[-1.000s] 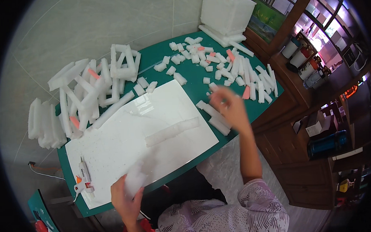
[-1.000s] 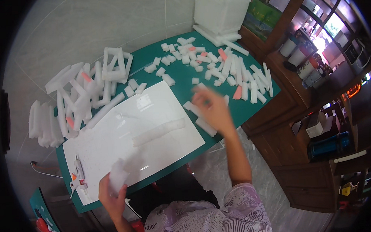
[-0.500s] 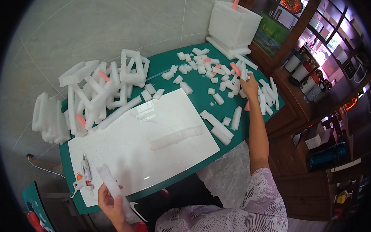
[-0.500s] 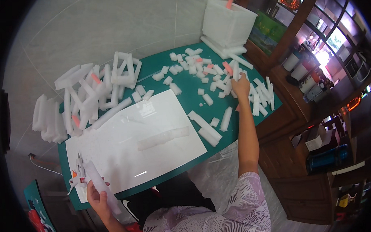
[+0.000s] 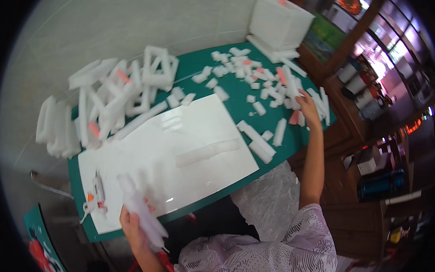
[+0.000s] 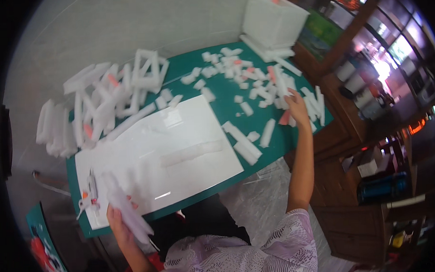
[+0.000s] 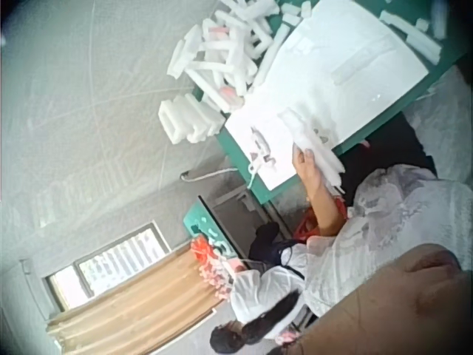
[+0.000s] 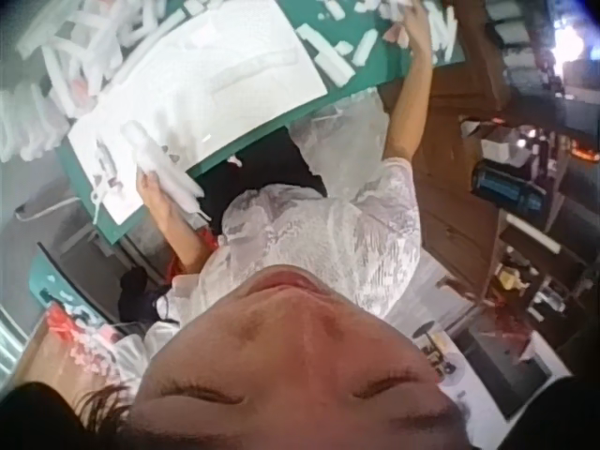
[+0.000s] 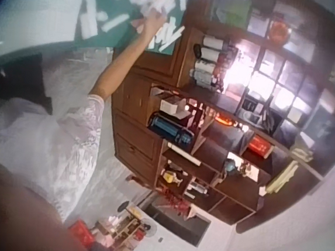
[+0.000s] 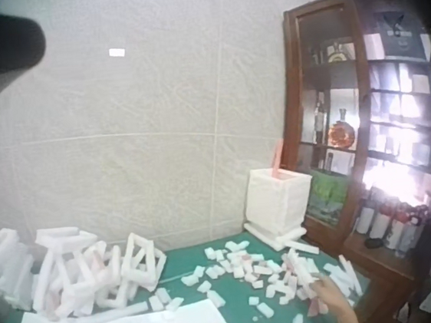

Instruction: Use a hot glue gun to assemble various pieces of white polyethylene foam into larger structures.

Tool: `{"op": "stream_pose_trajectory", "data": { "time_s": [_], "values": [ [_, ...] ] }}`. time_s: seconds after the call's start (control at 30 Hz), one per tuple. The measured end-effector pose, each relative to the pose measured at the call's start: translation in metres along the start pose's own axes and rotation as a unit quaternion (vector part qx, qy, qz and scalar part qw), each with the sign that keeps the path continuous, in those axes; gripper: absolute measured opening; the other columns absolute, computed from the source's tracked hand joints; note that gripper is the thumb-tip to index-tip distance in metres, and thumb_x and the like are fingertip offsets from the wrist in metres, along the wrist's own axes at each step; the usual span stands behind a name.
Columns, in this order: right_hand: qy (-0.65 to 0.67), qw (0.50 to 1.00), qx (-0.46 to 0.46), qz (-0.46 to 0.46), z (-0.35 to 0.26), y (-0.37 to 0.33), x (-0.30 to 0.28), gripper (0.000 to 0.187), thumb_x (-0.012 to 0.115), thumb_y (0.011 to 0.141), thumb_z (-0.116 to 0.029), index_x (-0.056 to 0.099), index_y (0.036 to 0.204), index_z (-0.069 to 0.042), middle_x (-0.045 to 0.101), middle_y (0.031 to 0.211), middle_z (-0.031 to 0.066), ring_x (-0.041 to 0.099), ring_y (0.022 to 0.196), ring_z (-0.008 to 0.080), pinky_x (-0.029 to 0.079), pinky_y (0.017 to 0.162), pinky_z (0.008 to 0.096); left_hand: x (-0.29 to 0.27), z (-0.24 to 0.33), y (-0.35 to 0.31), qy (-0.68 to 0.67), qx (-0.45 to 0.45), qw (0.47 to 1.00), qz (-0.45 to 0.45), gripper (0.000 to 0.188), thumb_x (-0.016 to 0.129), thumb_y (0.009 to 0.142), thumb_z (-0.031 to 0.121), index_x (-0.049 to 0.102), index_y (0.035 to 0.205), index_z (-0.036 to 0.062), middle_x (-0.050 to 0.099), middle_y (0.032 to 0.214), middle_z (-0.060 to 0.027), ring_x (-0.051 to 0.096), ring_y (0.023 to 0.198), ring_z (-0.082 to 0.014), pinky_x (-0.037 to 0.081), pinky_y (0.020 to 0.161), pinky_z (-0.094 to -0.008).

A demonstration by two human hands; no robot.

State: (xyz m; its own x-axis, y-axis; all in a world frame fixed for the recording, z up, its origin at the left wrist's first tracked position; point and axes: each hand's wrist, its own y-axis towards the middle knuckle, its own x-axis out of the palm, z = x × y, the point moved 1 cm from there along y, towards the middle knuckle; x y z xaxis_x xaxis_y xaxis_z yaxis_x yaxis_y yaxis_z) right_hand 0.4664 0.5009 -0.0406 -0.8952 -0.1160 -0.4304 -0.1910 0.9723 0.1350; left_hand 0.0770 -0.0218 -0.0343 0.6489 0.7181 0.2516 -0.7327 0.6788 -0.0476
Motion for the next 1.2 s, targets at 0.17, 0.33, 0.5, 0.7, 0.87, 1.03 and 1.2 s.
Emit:
{"op": "stream_pose_trajectory", "data": {
  "time_s": [0.17, 0.33, 0.5, 0.7, 0.87, 1.03, 1.2],
  "values": [
    [-0.231, 0.959, -0.147, 0.069, -0.032, -0.032, 0.017, 0.051, 0.063, 0.092, -0.021, 0.053, 0.138, -0.002, 0.059, 0.132, 0.0219, 0.057, 0.121, 0.0347, 0.042, 0.104, 0.0414, 0.001, -0.019, 0.013, -0.166, -0.147, 0.973, -0.068, 0.057, 0.057, 0.098, 0.038, 0.049, 0.133, -0.0069, 0.066, 0.115, -0.0225, 0.07, 0.089, -0.0276, 0.058, 0.081, -0.0396],
    [-0.1, 0.978, -0.183, -0.001, -0.122, -0.116, 0.09, 0.045, 0.062, 0.094, -0.014, 0.054, 0.135, 0.002, 0.059, 0.133, 0.018, 0.057, 0.122, 0.0268, 0.043, 0.104, 0.0369, 0.017, -0.016, 0.016, -0.214, -0.154, 0.952, -0.156, 0.057, 0.056, 0.099, 0.041, 0.049, 0.131, -0.0061, 0.066, 0.113, -0.0204, 0.07, 0.087, -0.0248, 0.058, 0.076, -0.0356],
    [0.118, 0.954, -0.151, -0.23, -0.162, -0.2, 0.165, 0.044, 0.062, 0.094, -0.008, 0.053, 0.136, 0.001, 0.061, 0.129, 0.0144, 0.057, 0.121, 0.0212, 0.047, 0.098, 0.0338, 0.019, -0.024, 0.011, -0.255, -0.179, 0.935, -0.171, 0.061, 0.051, 0.1, 0.048, 0.049, 0.132, -0.0041, 0.066, 0.113, -0.0201, 0.07, 0.084, -0.0247, 0.058, 0.073, -0.0338],
    [0.228, 0.866, -0.064, -0.441, -0.167, -0.285, 0.233, 0.05, 0.062, 0.093, -0.004, 0.045, 0.14, 0.001, 0.059, 0.126, 0.0133, 0.06, 0.113, 0.02, 0.048, 0.095, 0.0321, 0.017, -0.03, 0.029, -0.311, -0.157, 0.933, -0.086, 0.061, 0.037, 0.104, 0.051, 0.049, 0.135, -0.0001, 0.066, 0.108, -0.0136, 0.066, 0.084, -0.0213, 0.055, 0.076, -0.0325],
    [0.332, 0.717, 0.131, -0.599, -0.159, -0.333, 0.264, 0.049, 0.059, 0.097, -0.006, 0.036, 0.14, 0.001, 0.058, 0.124, 0.0153, 0.061, 0.111, 0.0218, 0.052, 0.094, 0.035, 0.013, -0.019, 0.041, -0.319, -0.105, 0.941, -0.038, 0.061, 0.034, 0.105, 0.053, 0.049, 0.135, 0.0017, 0.063, 0.109, -0.0099, 0.062, 0.085, -0.0176, 0.053, 0.078, -0.0309],
    [0.363, 0.637, 0.239, -0.637, -0.161, -0.35, 0.273, 0.05, 0.061, 0.097, -0.009, 0.036, 0.139, 0.003, 0.06, 0.121, 0.0166, 0.063, 0.109, 0.0231, 0.054, 0.094, 0.0381, 0.014, -0.017, 0.043, -0.304, -0.104, 0.947, 0.006, 0.061, 0.034, 0.104, 0.053, 0.049, 0.135, 0.0026, 0.062, 0.11, -0.0092, 0.061, 0.085, -0.0156, 0.052, 0.077, -0.0299],
    [0.346, 0.648, 0.243, -0.634, -0.156, -0.358, 0.278, 0.051, 0.063, 0.096, -0.01, 0.038, 0.139, 0.004, 0.06, 0.122, 0.0166, 0.063, 0.109, 0.0223, 0.054, 0.094, 0.0376, 0.016, -0.022, 0.044, -0.291, -0.104, 0.951, 0.033, 0.063, 0.037, 0.102, 0.057, 0.05, 0.133, 0.0035, 0.061, 0.107, -0.0086, 0.06, 0.081, -0.015, 0.051, 0.076, -0.0294]
  ]
}}
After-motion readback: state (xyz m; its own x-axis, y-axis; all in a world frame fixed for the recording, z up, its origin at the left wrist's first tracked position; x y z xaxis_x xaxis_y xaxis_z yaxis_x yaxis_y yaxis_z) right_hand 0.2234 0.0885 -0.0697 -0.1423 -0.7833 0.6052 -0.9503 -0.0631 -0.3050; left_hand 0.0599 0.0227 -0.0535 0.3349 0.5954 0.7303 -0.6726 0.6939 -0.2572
